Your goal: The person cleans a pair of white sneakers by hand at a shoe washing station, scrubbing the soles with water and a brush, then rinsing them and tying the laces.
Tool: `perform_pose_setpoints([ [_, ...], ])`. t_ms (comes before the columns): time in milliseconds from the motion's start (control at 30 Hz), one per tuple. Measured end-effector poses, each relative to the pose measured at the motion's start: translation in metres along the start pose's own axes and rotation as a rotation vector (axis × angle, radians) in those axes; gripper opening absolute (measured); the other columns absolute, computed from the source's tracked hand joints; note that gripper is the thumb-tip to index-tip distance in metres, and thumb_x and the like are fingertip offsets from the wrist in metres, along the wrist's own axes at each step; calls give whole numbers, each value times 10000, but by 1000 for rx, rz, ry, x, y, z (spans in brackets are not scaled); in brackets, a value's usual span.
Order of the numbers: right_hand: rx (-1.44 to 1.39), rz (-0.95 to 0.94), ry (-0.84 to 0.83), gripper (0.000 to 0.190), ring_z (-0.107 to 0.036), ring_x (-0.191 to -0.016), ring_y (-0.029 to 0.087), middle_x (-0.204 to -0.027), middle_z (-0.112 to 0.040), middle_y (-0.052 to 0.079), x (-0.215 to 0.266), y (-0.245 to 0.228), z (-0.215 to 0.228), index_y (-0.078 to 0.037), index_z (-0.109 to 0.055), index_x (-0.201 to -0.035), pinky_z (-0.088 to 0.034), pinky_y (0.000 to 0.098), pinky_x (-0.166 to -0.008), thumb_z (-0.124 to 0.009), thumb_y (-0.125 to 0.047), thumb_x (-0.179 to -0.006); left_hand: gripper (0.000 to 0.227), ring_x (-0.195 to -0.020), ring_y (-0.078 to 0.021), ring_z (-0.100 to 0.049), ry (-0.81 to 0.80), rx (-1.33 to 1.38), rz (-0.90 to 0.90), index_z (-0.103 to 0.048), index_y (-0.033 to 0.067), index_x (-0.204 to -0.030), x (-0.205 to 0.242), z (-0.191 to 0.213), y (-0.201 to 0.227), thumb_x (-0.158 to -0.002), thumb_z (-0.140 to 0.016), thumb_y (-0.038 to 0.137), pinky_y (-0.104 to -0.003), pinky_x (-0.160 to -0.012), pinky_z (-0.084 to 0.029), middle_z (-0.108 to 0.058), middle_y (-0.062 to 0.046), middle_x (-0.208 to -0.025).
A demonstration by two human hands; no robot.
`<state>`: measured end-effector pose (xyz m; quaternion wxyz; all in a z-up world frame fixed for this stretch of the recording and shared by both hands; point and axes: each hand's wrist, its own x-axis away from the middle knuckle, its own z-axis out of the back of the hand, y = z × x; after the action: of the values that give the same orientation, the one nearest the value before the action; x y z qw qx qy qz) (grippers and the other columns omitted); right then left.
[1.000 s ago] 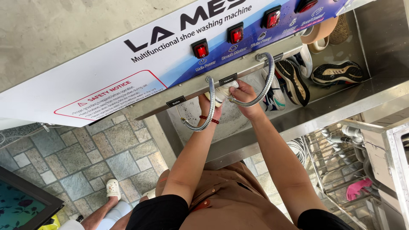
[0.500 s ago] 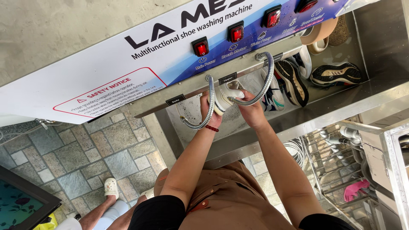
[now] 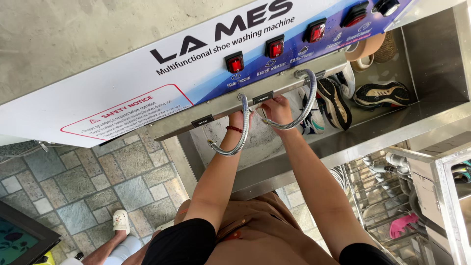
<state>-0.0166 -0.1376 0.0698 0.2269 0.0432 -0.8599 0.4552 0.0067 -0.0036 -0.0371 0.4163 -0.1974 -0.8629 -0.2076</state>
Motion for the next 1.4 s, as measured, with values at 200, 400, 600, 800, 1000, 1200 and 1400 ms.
perform_pose_setpoints([
  [200,-71,32,71,165,-695,-951,235,-1038,-711,137,-17,13,-4,73,-638,-1082,-575,374,-831,-569,69,-932,339,-1066,-257,-574,-166,-21,-44,-550,105,-1275,-55,35,-11,-1046,-591,352,-426,-858,-489,-573,-85,-1247],
  [400,-51,2,-22,166,-693,-952,226,-1052,-732,150,13,1,-8,93,-662,-1087,-562,365,-889,-558,20,-980,305,-1117,-184,-616,55,-97,-2,-549,146,-1276,16,-2,2,-1052,-551,353,-428,-952,-533,-609,-33,-1233],
  [600,-30,-25,-114,164,-624,-999,172,-1079,-702,91,55,-6,-6,58,-657,-1153,-483,333,-925,-571,-16,-1035,493,-1079,-259,-673,-209,-2,-46,-563,129,-1276,79,-12,3,-993,-424,508,-512,-927,-542,-644,-70,-1228],
  [800,-116,26,-185,252,-595,-1172,191,-1213,-679,99,85,-3,-17,41,-624,-1225,-428,366,-1085,-567,6,-982,464,-1134,-286,-659,-481,55,-130,-557,57,-1305,107,10,7,-1093,-500,466,-475,-990,-525,-662,-110,-1217],
  [1000,-40,7,-195,316,-601,-1198,186,-1243,-683,111,121,-10,-17,65,-620,-1264,-431,355,-1091,-588,-47,-970,546,-1251,-225,-614,-514,-63,-176,-495,104,-1443,149,8,13,-928,-504,283,-428,-1090,-479,-635,-66,-1342],
  [1200,604,-66,-156,202,-580,-874,112,-949,-685,69,158,-17,-6,7,-708,-1061,-483,287,-792,-716,-169,-961,519,-1204,-256,-633,-603,-287,-98,-547,60,-1371,182,47,18,-894,-512,263,-428,-1069,-494,-653,-111,-1299],
  [1400,818,5,-230,239,-512,-771,83,-840,-605,37,183,-16,-2,0,-656,-887,-461,272,-685,-742,-216,-942,507,-1036,-315,-695,-411,-58,164,-633,-5,-1245,111,42,26,-945,-511,385,-451,-947,-551,-717,-184,-1141],
])
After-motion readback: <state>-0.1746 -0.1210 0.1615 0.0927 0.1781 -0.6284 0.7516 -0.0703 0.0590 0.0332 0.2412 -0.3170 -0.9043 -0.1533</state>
